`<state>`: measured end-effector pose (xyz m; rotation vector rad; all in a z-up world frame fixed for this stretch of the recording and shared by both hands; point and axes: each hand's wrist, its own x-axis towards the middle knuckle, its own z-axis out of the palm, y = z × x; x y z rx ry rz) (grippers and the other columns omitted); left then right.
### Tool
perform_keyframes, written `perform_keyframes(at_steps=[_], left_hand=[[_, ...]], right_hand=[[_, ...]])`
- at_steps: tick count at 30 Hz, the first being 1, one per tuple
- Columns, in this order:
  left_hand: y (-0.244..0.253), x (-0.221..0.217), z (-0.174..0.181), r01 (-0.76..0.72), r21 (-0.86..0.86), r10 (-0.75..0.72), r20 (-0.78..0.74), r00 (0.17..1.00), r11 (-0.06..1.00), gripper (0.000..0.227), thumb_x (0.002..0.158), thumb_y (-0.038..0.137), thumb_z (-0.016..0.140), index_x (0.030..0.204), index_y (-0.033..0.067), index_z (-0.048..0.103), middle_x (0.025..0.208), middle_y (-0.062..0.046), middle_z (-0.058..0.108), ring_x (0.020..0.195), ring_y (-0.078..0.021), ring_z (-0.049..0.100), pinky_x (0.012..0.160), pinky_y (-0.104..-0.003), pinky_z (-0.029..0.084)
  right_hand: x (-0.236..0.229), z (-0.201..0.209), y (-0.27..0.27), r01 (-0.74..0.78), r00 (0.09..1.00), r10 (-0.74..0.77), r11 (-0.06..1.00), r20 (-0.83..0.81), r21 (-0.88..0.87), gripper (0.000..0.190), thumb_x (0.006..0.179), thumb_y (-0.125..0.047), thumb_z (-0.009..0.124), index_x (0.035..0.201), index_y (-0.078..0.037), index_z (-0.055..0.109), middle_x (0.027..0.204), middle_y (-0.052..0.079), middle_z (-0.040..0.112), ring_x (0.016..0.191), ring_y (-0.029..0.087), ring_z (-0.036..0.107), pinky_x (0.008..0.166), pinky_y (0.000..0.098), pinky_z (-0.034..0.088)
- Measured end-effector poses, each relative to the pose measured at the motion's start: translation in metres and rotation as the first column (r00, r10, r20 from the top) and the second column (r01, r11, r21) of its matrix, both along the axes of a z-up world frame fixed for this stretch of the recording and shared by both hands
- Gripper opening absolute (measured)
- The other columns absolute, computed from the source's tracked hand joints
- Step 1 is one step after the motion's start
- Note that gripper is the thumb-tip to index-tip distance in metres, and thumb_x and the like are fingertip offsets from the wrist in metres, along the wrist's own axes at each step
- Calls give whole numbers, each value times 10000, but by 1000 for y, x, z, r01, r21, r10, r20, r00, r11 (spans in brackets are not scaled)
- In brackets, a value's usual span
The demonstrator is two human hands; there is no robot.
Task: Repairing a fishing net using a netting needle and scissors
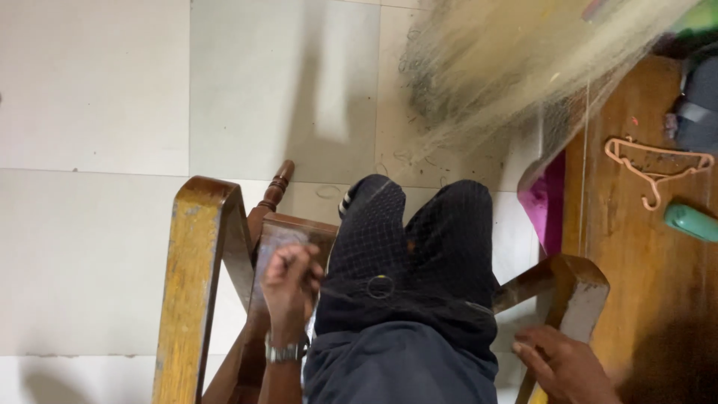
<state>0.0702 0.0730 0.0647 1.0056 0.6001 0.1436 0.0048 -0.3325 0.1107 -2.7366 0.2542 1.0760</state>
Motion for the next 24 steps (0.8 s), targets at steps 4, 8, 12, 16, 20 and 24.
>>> perform_keyframes(at_steps=[4,8,12,16,20,24], left_hand=[[-24,-47,4,368,84,-336,-259,906,926,87,796,52,568,776,25,649,682,-108,665,493,-127,565,422,-212,438],[-58,-69,11,597,-130,-610,-130,781,792,179,829,71,534,943,9,657,951,-108,704,743,-165,699,595,-230,562],[-64,-62,24,696,-24,-695,46,718,717,259,790,6,507,1021,49,616,949,-58,661,855,-133,640,795,-246,509],[-64,-66,14,809,192,-825,1,566,555,83,814,83,534,834,117,607,757,22,595,669,-67,523,624,-245,406],[-59,-70,17,865,243,-885,-47,464,440,91,788,92,537,792,131,618,782,11,618,686,-97,558,657,-253,417],[-42,-71,7,875,274,-915,63,398,399,60,795,108,564,774,112,619,772,17,646,714,-112,597,681,-264,442]], right_hand=[[26,19,56,-94,968,77,994,238,62,439,743,-390,582,1162,-264,559,1363,-46,465,875,151,674,653,340,546],[32,16,120,-220,943,44,824,329,521,336,761,-306,665,1056,-145,652,1100,29,681,1013,173,652,831,298,492],[42,17,175,-23,997,67,668,-30,744,626,748,-602,520,1157,-131,571,1046,39,675,942,161,647,781,306,454],[27,-21,180,381,924,-191,396,-331,836,581,799,-511,463,1144,-55,563,1090,75,609,985,145,548,824,289,402],[29,-26,191,504,854,-333,345,-399,792,190,852,-228,543,844,-64,640,733,72,656,667,135,614,621,277,479],[25,-31,187,529,838,-358,347,-413,774,209,839,-236,575,721,-74,634,704,56,642,662,140,589,632,303,459]])
